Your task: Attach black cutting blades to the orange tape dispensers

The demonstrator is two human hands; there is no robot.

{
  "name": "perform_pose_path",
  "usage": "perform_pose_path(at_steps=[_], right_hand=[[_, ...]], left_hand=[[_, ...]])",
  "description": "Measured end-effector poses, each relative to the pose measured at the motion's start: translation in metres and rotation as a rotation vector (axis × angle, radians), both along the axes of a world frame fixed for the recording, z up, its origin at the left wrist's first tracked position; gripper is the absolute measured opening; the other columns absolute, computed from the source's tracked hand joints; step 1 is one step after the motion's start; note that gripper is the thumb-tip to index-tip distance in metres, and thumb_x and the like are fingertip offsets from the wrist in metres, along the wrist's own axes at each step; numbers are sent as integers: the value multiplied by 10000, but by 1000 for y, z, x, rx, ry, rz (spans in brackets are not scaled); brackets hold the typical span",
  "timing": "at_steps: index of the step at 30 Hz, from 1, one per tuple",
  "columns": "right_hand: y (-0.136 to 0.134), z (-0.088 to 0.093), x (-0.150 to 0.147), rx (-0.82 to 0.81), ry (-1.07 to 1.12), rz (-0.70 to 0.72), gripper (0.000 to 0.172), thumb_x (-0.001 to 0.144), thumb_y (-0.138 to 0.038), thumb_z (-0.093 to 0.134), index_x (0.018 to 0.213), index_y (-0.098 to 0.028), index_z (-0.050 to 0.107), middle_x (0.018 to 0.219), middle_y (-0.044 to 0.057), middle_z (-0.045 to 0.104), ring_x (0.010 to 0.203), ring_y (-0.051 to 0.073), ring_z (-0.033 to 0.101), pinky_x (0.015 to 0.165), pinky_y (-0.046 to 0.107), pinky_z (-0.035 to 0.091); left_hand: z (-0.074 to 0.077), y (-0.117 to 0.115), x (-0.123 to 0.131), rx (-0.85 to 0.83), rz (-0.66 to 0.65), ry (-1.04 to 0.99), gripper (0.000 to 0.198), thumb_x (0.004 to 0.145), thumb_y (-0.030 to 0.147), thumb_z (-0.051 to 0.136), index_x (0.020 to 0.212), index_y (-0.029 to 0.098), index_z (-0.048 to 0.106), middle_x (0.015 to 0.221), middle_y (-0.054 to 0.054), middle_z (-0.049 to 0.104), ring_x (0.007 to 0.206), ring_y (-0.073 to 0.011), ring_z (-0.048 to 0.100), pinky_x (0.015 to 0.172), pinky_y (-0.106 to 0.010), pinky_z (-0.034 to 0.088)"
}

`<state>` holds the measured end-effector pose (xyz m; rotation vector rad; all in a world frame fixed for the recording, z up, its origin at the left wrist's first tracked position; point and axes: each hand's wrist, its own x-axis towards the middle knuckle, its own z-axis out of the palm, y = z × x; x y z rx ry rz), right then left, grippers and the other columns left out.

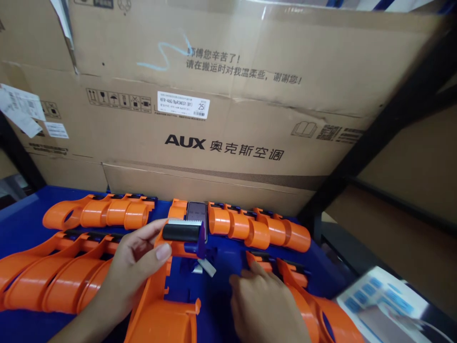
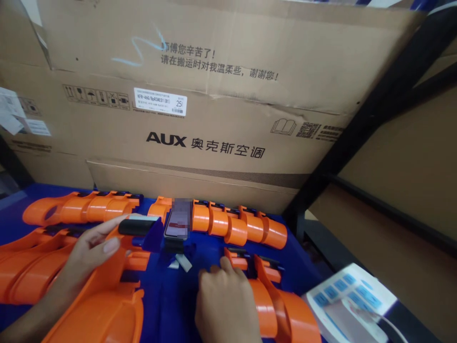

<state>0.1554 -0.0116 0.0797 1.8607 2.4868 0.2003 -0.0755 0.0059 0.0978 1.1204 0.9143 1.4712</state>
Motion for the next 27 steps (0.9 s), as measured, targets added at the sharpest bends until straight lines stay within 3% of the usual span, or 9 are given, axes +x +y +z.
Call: perform_pose_path(at_steps=[2,4,11,14,18,23,27], right_hand=[[0,-3,-1,-28,91,80,184,825,-136,619,855,-220,779,865,127,778,907,337,701,797,428,484],[-2,-8,-1,-73,150,115,204,851,-183,618,974,-239,771,961,109,784,921,325,701,832,436,485],[-1,-36,-4,-297,129,73,432,807,-230,680,1239,-213,679,947,121,789,840,322,749,649,338,450],[4,-50,-6,-351,110,63,507,743,-151,678,1248,-201,665,878,108,786,796,315,751,616,317,426],[8,-64,-8,-316,172,82,430,741,-103,644,1154,-213,688,840,81,778,772,274,738,634,300,425],[10,-56,-8,-317,246,85,397,771,-106,652,1150,-218,693,788,54,763,715,246,724,630,287,442],[9,-33,-6,-253,270,87,215,890,-177,605,1091,-214,670,770,52,737,665,240,718,546,270,426]], left_hand=[[-2,-1,0,2,-5,13,378,734,457,860,1072,288,836,1107,-57,840,1125,-363,737,924,-404,617],[-5,-2,1,3,-1,23,398,736,454,860,1087,270,827,1112,-71,837,1123,-363,737,953,-420,605],[0,-8,4,26,-68,26,404,759,402,866,1129,249,812,1142,-83,827,1092,-336,749,927,-381,610],[4,-7,5,52,-125,38,360,828,399,817,1161,264,808,1148,-71,827,1098,-320,747,931,-363,603],[-4,1,1,115,-253,34,344,899,365,763,1242,336,776,1180,-35,818,1101,-279,744,933,-330,597],[-11,4,-3,139,-277,112,347,964,306,704,1304,373,725,1138,-6,808,1016,-193,722,896,-257,563],[-8,0,2,84,-203,140,336,929,324,756,1263,297,726,818,31,735,695,-119,643,685,-199,534]])
